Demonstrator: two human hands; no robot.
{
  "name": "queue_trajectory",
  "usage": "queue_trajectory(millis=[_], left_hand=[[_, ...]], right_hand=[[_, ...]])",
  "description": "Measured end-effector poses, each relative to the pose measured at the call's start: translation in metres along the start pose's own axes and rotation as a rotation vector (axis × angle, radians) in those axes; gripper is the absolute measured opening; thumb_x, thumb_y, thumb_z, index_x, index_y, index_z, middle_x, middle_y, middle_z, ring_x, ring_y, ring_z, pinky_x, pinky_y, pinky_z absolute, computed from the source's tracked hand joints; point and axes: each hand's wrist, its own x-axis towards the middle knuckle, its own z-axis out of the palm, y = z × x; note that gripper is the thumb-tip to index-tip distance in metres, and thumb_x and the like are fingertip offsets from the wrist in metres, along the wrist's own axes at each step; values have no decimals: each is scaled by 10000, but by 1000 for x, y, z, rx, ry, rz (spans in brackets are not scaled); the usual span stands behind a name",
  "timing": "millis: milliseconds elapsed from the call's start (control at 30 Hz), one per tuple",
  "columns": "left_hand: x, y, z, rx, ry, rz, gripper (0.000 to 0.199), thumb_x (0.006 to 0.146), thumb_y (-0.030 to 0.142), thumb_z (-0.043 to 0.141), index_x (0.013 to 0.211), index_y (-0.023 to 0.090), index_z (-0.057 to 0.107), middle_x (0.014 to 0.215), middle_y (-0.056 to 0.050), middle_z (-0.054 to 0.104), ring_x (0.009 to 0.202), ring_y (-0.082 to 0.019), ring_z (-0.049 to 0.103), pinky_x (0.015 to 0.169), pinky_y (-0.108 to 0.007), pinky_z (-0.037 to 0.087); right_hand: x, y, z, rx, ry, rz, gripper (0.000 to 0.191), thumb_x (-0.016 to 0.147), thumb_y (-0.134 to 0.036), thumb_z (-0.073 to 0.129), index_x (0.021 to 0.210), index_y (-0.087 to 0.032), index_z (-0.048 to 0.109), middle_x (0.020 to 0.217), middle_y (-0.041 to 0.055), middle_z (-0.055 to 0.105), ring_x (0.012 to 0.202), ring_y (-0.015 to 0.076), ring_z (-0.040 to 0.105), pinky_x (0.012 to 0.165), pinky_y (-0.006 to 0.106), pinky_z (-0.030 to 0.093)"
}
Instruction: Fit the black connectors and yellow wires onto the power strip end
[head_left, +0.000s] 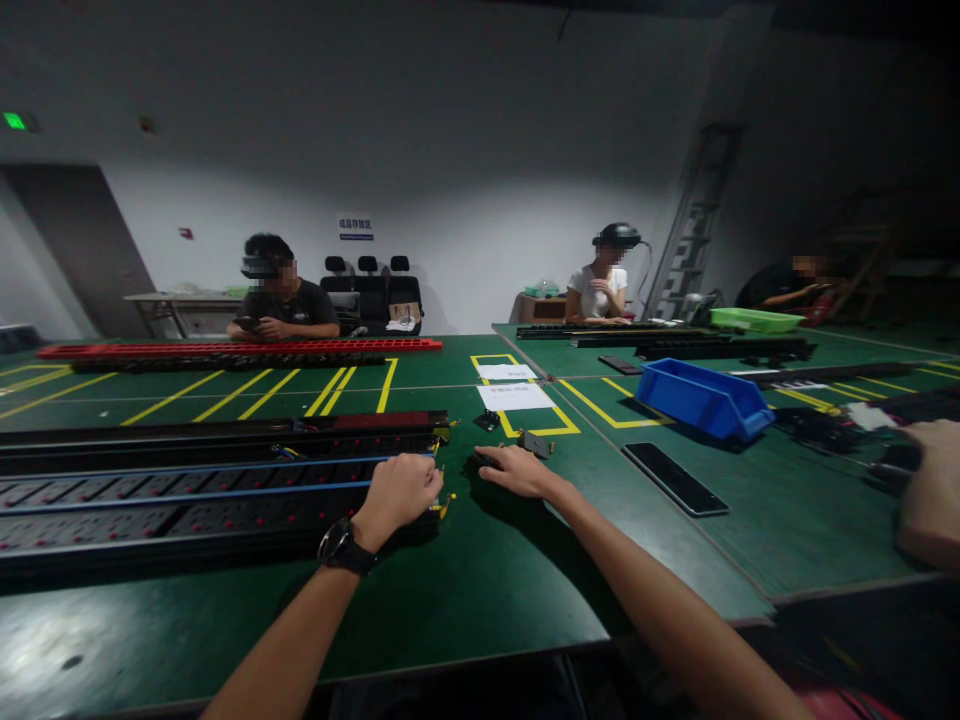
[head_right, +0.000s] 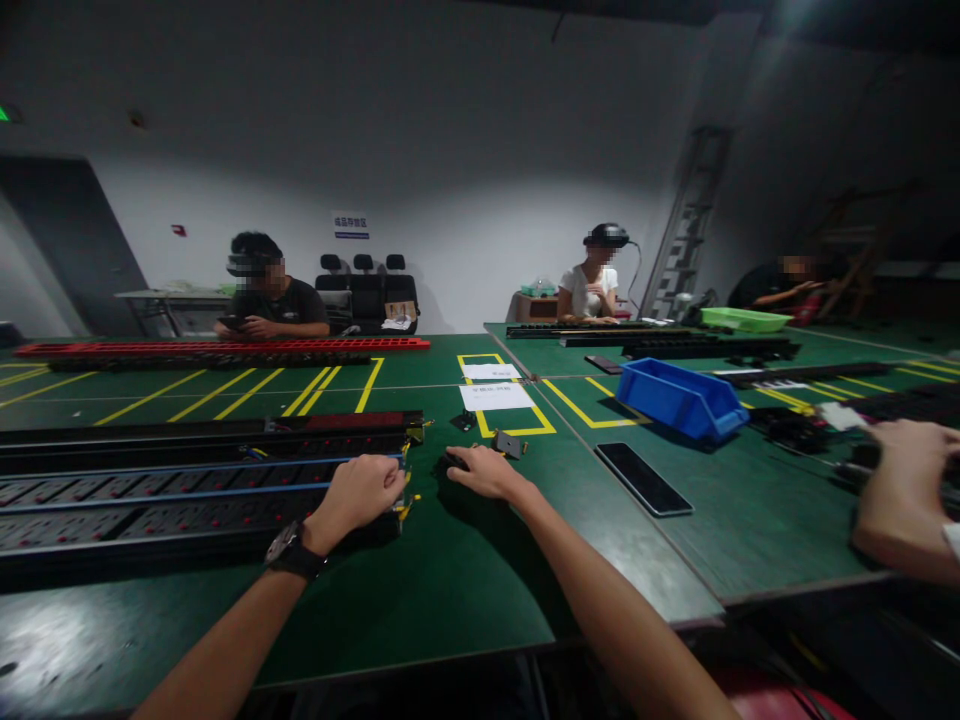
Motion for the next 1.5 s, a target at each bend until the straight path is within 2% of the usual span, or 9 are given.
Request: queue_trajectory(millis=[267,633,900,1500], left_hand=[[-1,2,-3,-17,-8,-6,353,967,337,430,757,177,664,780,-93,711,763,-233,696,620,-281,355],[-2,2,-4,-11,-18,-20,356,964,340,423,785,181,688,811,-107,722,773,-233,692,659,-284,390],[-2,3,-4,-19,-14,-19,336,956,331,439,768,181,673,795,-100,719,755,-229,687,637,-285,364],[-1,2,-2,-27,-8,-5,352,964,339,432,753,185,668,770,-93,705,736,-226,678,638,-286,370]], right_hand=[[0,3,2,87,55,19,511,964,-450,506,1409,-220,606,1290,109,699,1192,300,635,1022,402,455],[8,11,10,152,144,102,477,977,-448,486,1361,-218,652,1337,108,671,1204,285,626,1026,386,455],[14,25,9,245,194,162,439,966,-393,469,1286,-204,703,1307,90,692,1158,269,648,1002,366,469],[22,32,16,364,243,160,388,926,-360,489,1177,-183,726,1149,80,740,1035,250,666,931,353,488]])
